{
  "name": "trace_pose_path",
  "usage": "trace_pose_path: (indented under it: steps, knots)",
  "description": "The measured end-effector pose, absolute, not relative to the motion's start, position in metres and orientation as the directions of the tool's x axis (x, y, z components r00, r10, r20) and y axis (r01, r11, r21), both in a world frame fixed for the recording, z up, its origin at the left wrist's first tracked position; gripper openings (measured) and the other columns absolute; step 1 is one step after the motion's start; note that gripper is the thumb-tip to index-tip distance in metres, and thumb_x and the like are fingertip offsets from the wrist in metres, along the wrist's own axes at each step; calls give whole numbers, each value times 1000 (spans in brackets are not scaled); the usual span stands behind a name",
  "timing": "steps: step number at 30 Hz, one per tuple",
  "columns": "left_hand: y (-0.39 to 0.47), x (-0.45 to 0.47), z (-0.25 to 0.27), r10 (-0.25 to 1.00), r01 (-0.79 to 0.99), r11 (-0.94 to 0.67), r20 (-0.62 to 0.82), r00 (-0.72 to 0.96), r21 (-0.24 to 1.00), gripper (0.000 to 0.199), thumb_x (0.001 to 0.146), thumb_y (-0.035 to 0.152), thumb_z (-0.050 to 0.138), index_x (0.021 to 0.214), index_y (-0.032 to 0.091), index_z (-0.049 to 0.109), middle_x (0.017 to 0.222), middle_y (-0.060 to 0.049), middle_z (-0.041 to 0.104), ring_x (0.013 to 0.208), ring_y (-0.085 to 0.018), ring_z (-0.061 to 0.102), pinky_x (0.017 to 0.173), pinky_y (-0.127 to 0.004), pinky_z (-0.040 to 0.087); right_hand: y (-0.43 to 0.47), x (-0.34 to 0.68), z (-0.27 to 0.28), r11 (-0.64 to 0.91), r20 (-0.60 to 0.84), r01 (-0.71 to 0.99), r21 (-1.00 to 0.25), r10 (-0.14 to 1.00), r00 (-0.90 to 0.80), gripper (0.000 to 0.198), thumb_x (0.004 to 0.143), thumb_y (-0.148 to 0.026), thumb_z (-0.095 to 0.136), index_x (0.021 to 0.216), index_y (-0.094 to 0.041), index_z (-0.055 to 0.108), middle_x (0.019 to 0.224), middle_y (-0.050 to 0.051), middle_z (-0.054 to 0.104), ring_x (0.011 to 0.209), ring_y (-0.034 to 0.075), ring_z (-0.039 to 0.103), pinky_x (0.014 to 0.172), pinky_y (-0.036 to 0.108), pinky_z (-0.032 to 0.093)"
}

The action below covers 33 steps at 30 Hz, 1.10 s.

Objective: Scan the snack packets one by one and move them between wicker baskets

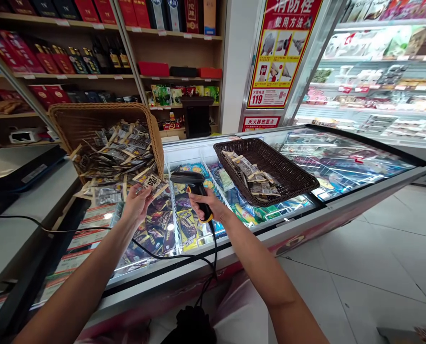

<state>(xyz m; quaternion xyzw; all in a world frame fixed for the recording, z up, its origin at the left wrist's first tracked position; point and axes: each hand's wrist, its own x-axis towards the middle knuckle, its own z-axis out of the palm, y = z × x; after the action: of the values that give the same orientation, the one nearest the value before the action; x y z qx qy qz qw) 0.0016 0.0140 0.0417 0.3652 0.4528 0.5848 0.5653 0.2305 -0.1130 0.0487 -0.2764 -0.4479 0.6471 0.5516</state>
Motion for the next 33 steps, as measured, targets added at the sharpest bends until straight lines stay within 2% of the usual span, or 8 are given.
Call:
trace_pose_path:
  steps: [3,12,16,20,22,26,29,33]
  knots:
    - [9,-3,39,995,-330,44,-73,-74,943,49,60,26,93,94,25,57,76,7,64,67,-10,62,68,-23,54,-113,230,47,-4,109,-449,-894,968,-224,48,79,-51,87,103,-18,61,59,-11,51,35,5,41,33,19,36]
    - [8,-9,36,997,-380,57,-75,-32,923,47,64,32,98,92,24,60,72,9,60,62,-8,55,66,-21,54,-114,227,50,-22,67,-425,-905,979,-194,49,76,-51,89,101,-19,61,56,-11,52,35,6,42,33,19,37]
    - [8,-8,37,995,-455,91,-103,-1,886,36,75,21,93,91,23,61,71,9,60,59,-7,55,65,-19,54,-114,227,50,-65,9,-382,-922,982,-189,50,75,-53,90,93,-20,58,55,-10,53,34,7,43,32,20,36]
    - [8,-5,44,989,-568,144,-137,56,810,19,92,10,73,87,21,60,77,4,66,65,-9,63,68,-21,56,-113,227,50,-71,2,-378,-923,982,-190,51,74,-53,91,95,-20,58,54,-10,54,33,7,44,32,19,36]
    - [6,-5,49,984,-609,177,-146,100,773,12,100,21,66,89,21,63,77,1,66,66,-12,65,66,-24,58,-112,226,50,-66,6,-383,-921,983,-183,51,74,-53,91,95,-20,58,54,-10,54,33,7,44,32,19,36]
    - [1,-7,58,958,-678,282,-163,235,679,50,103,64,53,94,17,70,70,-3,62,57,-14,60,51,-25,52,-113,226,50,-63,7,-389,-919,984,-177,53,72,-54,92,96,-20,58,54,-11,53,34,7,43,32,19,35]
    - [-1,-7,60,947,-712,316,-167,274,627,50,103,63,56,99,16,72,73,-5,68,61,-15,66,60,-29,59,-114,226,50,-70,2,-391,-918,984,-179,55,72,-54,92,99,-20,58,55,-11,53,34,7,42,32,20,36]
    - [3,-3,55,967,-650,248,-226,120,718,33,108,43,56,102,17,74,92,-7,80,78,-19,76,81,-38,67,-112,227,46,-57,8,-381,-923,986,-167,52,75,-54,91,95,-20,57,56,-11,53,35,6,44,33,19,35]
